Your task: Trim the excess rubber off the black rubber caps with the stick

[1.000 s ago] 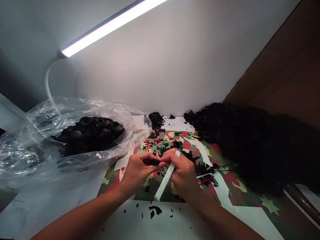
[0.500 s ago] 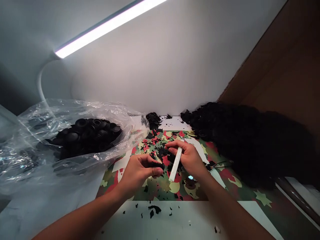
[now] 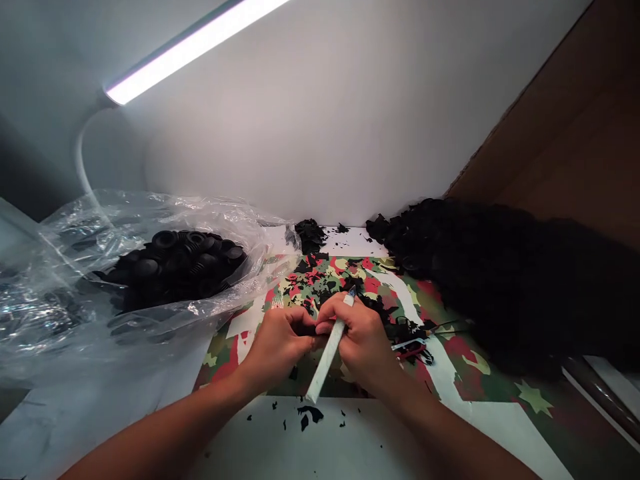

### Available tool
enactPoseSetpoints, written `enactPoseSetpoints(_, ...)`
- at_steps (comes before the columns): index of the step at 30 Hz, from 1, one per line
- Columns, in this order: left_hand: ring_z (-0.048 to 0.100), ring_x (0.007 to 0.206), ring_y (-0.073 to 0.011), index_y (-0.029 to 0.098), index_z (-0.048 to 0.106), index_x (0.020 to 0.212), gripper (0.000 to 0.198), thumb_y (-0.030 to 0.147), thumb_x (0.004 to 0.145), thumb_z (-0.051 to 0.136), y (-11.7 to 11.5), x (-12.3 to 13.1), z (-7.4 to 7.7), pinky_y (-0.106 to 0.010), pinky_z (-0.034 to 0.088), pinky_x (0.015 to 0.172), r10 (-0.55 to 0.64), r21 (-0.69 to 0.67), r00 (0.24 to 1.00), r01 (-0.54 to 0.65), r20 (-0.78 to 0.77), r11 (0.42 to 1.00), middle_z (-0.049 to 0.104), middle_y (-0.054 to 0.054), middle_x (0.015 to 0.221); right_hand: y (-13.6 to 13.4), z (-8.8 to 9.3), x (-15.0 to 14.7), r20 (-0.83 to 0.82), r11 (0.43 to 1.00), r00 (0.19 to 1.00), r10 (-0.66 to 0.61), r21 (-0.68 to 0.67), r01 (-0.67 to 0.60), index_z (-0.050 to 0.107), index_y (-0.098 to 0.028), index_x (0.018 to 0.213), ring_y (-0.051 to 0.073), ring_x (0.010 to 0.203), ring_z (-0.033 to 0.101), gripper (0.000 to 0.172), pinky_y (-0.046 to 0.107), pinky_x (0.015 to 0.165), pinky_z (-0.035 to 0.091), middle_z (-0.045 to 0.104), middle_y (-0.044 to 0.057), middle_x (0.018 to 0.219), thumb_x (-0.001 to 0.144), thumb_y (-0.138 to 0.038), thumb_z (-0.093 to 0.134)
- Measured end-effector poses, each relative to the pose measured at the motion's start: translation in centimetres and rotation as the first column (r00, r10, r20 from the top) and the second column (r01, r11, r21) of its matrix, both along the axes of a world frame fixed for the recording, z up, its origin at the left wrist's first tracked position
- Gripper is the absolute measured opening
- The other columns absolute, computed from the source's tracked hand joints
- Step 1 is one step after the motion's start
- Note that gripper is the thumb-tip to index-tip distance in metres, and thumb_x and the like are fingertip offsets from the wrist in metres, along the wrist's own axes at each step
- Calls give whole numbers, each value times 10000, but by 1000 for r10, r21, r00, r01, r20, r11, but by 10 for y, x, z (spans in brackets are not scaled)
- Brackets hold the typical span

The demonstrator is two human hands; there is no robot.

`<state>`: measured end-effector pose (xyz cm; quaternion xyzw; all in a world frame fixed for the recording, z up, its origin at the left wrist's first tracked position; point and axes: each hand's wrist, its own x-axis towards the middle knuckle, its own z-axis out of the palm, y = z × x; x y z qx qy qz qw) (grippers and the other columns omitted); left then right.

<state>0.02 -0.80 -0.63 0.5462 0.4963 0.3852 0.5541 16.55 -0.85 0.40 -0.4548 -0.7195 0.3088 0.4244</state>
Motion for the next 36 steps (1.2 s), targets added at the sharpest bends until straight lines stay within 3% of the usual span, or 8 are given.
enactPoseSetpoints(3,583,612,-151,170,721,626,124,171,629,845,-4,1,3,-238,438,558,24,95,998,-18,-60,995,693,-6,645,11,-1,10,-61,988,989,-134,-90,128,520,-223,690,162,623,518,130,273,581,388,552,-18,638,792,-144,540)
enactPoseSetpoints(6,620,612,-162,166,732,639,159,195,596,883,-4,0,8,-258,476,583,20,36,1000,-21,23,999,724,-26,660,25,0,27,-180,960,948,-264,-145,240,482,-228,716,154,595,482,191,264,551,373,506,-27,636,892,-298,504)
enactPoseSetpoints(9,643,597,-155,149,739,689,223,223,571,913,1,-4,11,-265,506,605,29,-83,977,-12,210,996,732,-30,642,29,3,37,-109,974,978,-180,-160,161,553,-214,720,156,603,478,292,273,561,371,544,-11,644,946,-390,501)
enactPoseSetpoints(13,605,527,-110,136,746,728,264,248,579,932,7,-8,9,-222,460,544,42,-105,940,-7,338,994,718,-12,596,21,8,33,-27,985,993,-115,-136,110,690,-208,807,169,658,542,189,284,603,406,648,9,730,907,-355,625)
enactPoseSetpoints(17,592,534,-99,127,739,729,257,267,620,925,7,-10,5,-209,431,536,27,-90,943,3,331,996,729,-22,608,10,13,24,-100,996,994,-36,-84,28,736,-218,867,165,655,576,155,278,596,436,675,15,747,923,-329,643)
enactPoseSetpoints(21,594,546,-108,120,714,704,275,288,630,920,8,-11,4,-219,431,538,17,-67,953,4,304,998,725,-29,627,3,13,20,-73,999,996,49,6,-49,750,-221,944,151,633,586,129,276,597,459,694,19,768,933,-282,636)
enactPoseSetpoints(29,626,535,-125,123,714,702,289,317,633,918,11,-11,0,-231,445,534,11,-56,935,10,355,998,716,-23,627,3,9,20,-78,996,993,83,38,-81,754,-218,953,153,634,617,106,278,594,498,716,26,778,927,-242,654)
enactPoseSetpoints(36,616,513,-120,123,731,727,282,310,630,917,11,-11,0,-220,434,520,29,-78,924,1,380,997,717,-26,592,5,3,22,-4,954,991,135,272,-129,748,-233,1050,156,721,704,206,270,661,550,769,30,877,920,-117,638)
